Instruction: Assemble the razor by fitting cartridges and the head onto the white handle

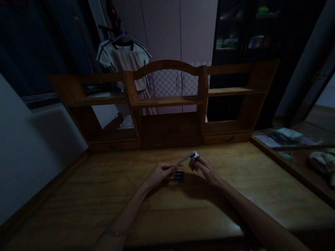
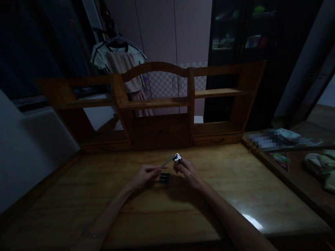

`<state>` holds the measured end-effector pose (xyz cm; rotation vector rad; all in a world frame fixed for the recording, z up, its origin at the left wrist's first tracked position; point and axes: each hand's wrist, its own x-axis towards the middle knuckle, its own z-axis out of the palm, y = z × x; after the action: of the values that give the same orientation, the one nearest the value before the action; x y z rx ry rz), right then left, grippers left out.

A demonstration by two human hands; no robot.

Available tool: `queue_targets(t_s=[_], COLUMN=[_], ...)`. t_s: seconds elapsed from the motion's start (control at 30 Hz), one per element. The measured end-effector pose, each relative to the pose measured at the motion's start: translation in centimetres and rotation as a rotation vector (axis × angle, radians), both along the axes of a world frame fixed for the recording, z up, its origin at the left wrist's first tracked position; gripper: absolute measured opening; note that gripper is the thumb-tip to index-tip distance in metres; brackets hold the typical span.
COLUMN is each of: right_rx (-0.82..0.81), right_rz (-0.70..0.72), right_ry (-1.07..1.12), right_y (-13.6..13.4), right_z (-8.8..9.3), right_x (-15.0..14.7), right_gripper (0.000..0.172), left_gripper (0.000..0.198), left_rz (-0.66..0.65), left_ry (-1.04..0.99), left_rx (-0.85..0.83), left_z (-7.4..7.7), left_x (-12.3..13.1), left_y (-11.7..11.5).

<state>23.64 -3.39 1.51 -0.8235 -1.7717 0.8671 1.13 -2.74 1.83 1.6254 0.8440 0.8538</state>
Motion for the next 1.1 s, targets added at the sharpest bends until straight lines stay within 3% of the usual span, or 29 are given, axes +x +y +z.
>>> queue_targets(t_s=[0.17, 0.47, 0.53, 0.7, 0.8, 0.87, 1.0, 1.1], right_rx=[0.016, 0.15, 0.192, 0.273, 0.306, 0.324, 0.344, 0.346], right_rz=[-0.017, -0.164, -0.244, -0.403, -0.433, -0.44, -0.444, -0.443], right_ry=[-0.016, -0.139, -0.117, -0.055, -0.101, -0.126, -0.142, -0.143], right_y=[-0.1, -0.2, -0.1, 0.6, 1.2, 1.6, 2.0, 2.0], right_z=[0.3, 0.6, 0.6, 0.4, 0.1, 0.0, 0.0, 0.0], right_x=[0.0, 0.6, 0.8, 1.5, 1.9, 2.1, 2.4, 2.6], right_gripper=[0.035, 0.029, 0.029, 0.028, 0.024, 0.022, 0.021, 0.022], left_gripper=[0.054, 0.062, 0.06, 0.052, 0.048, 0.046, 0.04, 0.04], left_rz=[0.041, -0.045, 0.041, 0.442, 0.585, 0.613, 0.597, 0.587], left_ry=[0.02, 0.017, 0.054, 0.128, 0.332, 0.534, 0.84, 0.942], left_rx=[0.06, -0.019, 0.031, 0.259, 0.359, 0.349, 0.309, 0.265], left_z=[-0.4, -0.5, -0.5, -1.4, -2.0, -2.2, -1.5, -0.6], left_x=[-0.1, 0.1, 0.2, -0.9, -2.5, -3.7, -5.2, -5.9], left_y=[0.2, -0.1, 0.0, 1.8, 2.9, 2.9, 1.2, -0.7])
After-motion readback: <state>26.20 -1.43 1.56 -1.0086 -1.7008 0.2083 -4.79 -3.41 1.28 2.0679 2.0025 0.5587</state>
